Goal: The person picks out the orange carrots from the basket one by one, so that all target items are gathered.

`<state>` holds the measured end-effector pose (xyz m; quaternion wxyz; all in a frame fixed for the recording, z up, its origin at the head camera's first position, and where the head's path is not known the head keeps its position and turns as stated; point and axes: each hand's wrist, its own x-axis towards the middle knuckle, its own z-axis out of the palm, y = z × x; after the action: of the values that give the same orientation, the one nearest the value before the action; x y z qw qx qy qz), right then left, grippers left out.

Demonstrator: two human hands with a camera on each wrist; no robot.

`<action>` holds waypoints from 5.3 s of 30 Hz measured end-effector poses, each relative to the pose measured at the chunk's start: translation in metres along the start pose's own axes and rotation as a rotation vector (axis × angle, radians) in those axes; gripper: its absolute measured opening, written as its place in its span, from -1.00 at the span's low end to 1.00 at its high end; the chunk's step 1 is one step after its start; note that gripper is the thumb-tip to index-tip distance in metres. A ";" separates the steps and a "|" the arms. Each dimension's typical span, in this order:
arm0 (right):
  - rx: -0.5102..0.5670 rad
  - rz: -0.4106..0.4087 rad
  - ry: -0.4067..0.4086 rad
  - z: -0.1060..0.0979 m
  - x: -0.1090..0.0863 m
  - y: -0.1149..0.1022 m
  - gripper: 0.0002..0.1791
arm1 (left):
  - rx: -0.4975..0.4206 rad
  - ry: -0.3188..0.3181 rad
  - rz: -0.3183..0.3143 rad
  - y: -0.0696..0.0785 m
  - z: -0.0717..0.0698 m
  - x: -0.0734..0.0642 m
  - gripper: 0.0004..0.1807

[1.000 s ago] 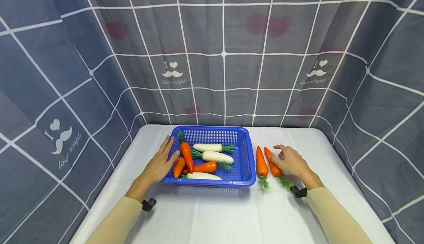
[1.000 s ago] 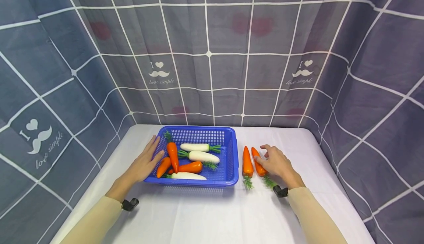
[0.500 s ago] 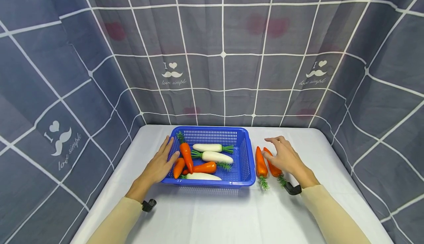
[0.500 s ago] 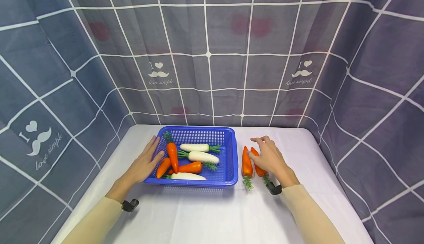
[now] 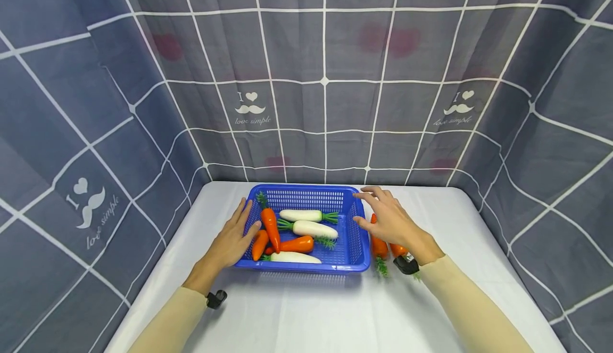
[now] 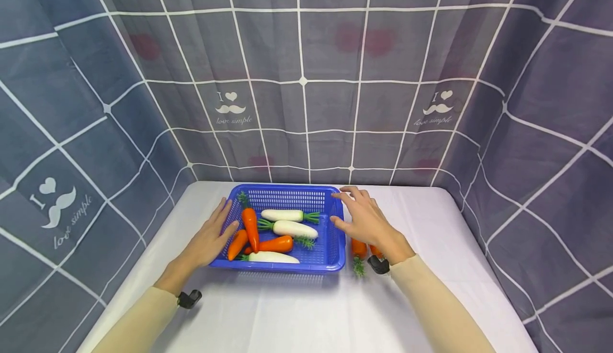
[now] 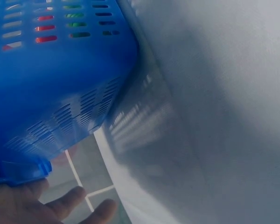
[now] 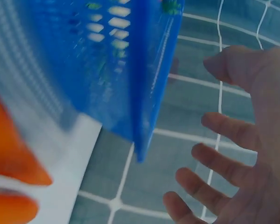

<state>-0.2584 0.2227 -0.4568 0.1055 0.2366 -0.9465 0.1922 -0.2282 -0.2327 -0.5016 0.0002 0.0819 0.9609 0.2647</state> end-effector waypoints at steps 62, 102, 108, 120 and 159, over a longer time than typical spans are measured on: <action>-0.180 -0.630 -0.432 0.130 0.135 -0.124 -0.43 | -0.129 -0.074 0.138 -0.022 -0.009 -0.027 0.06; -0.070 -0.711 -0.202 0.079 0.115 -0.108 -0.50 | 0.036 0.026 0.162 -0.031 0.002 -0.038 0.10; -0.067 -0.720 -0.130 0.066 0.105 -0.101 -0.50 | 0.135 0.050 0.185 -0.029 0.000 -0.037 0.08; -0.079 -0.669 -0.011 0.040 0.084 -0.081 -0.45 | 0.181 0.053 0.198 -0.026 -0.005 -0.036 0.07; -0.070 -0.302 0.060 -0.024 0.011 0.009 -0.07 | -0.192 0.037 0.238 -0.034 0.007 -0.030 0.09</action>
<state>-0.2697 0.2351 -0.4348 0.1696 0.3666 -0.9028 0.1480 -0.2033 -0.2621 -0.5262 -0.0413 0.1897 0.9145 0.3550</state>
